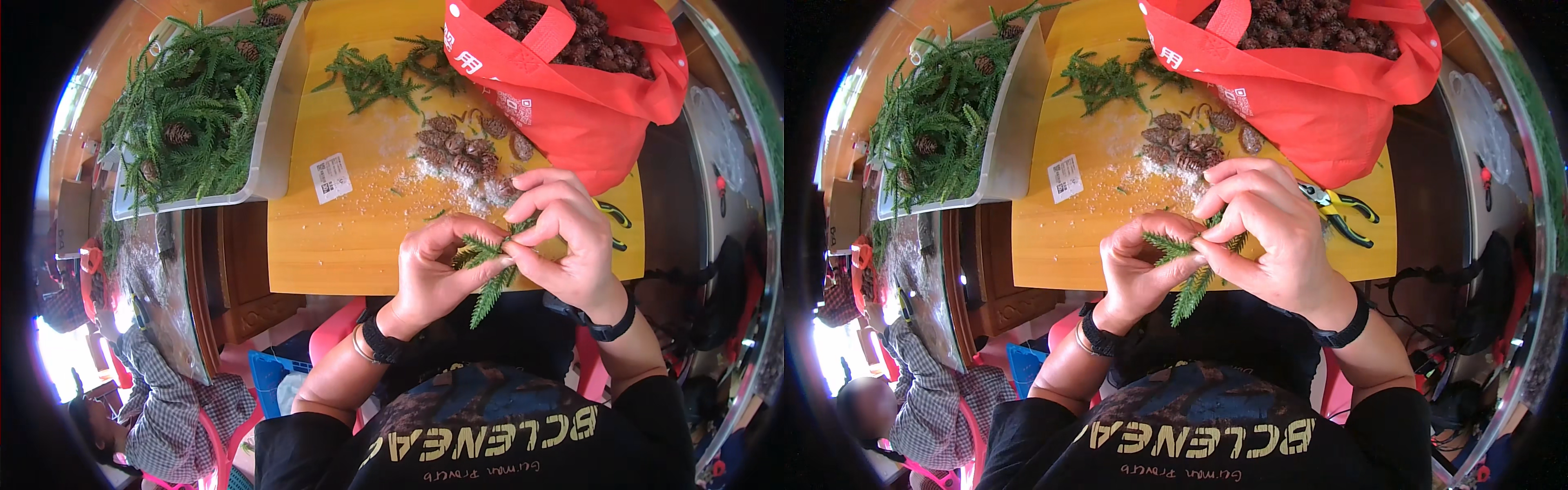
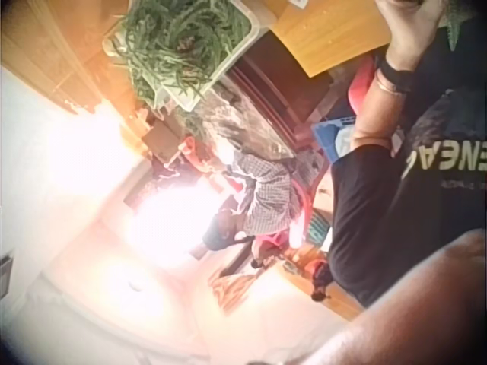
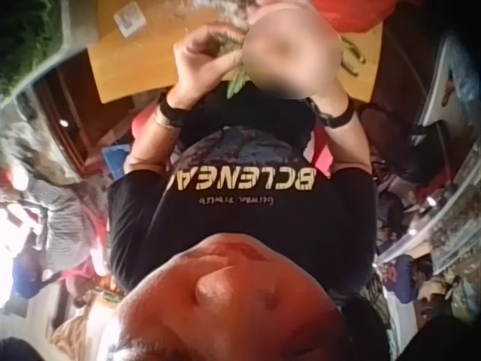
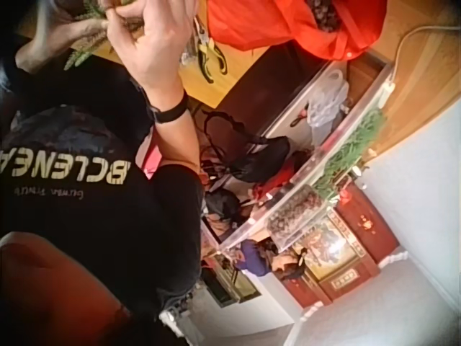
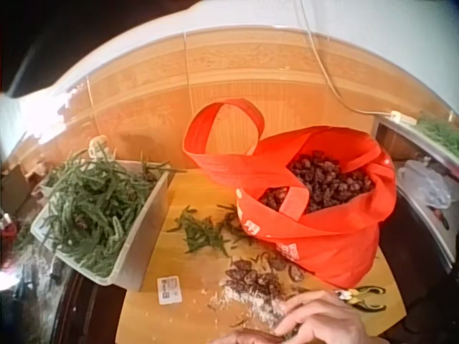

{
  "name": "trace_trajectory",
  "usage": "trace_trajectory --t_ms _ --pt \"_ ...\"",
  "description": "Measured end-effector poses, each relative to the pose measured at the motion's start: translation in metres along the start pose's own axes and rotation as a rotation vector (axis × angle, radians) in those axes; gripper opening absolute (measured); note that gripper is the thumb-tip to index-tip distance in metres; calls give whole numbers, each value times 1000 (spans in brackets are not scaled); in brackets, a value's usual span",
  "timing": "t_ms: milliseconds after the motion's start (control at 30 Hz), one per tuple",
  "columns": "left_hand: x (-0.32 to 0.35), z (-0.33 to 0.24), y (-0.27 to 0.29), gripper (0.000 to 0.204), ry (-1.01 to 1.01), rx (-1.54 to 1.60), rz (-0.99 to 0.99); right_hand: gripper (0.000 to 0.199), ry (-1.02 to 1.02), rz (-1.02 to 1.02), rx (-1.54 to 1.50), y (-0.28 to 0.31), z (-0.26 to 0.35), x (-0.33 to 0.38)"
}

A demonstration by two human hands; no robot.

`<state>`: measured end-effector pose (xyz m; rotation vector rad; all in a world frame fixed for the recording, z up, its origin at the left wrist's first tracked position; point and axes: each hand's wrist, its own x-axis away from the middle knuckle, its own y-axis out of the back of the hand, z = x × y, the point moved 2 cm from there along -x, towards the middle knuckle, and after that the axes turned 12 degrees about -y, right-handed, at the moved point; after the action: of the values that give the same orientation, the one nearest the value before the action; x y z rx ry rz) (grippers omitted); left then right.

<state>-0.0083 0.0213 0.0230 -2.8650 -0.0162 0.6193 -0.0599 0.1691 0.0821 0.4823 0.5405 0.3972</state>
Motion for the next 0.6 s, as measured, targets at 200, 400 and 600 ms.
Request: trace_trajectory --t_ms 200,400,600 --pt "-5 -4 0 24 -285 -355 129 15 -117 58 -6 -1 -2 3" --pt "-4 -3 1 24 -254 -355 102 14 -185 81 -20 -3 -4 3" --pt "-2 -2 -1 21 104 176 -15 18 -97 82 -117 1 -9 3"
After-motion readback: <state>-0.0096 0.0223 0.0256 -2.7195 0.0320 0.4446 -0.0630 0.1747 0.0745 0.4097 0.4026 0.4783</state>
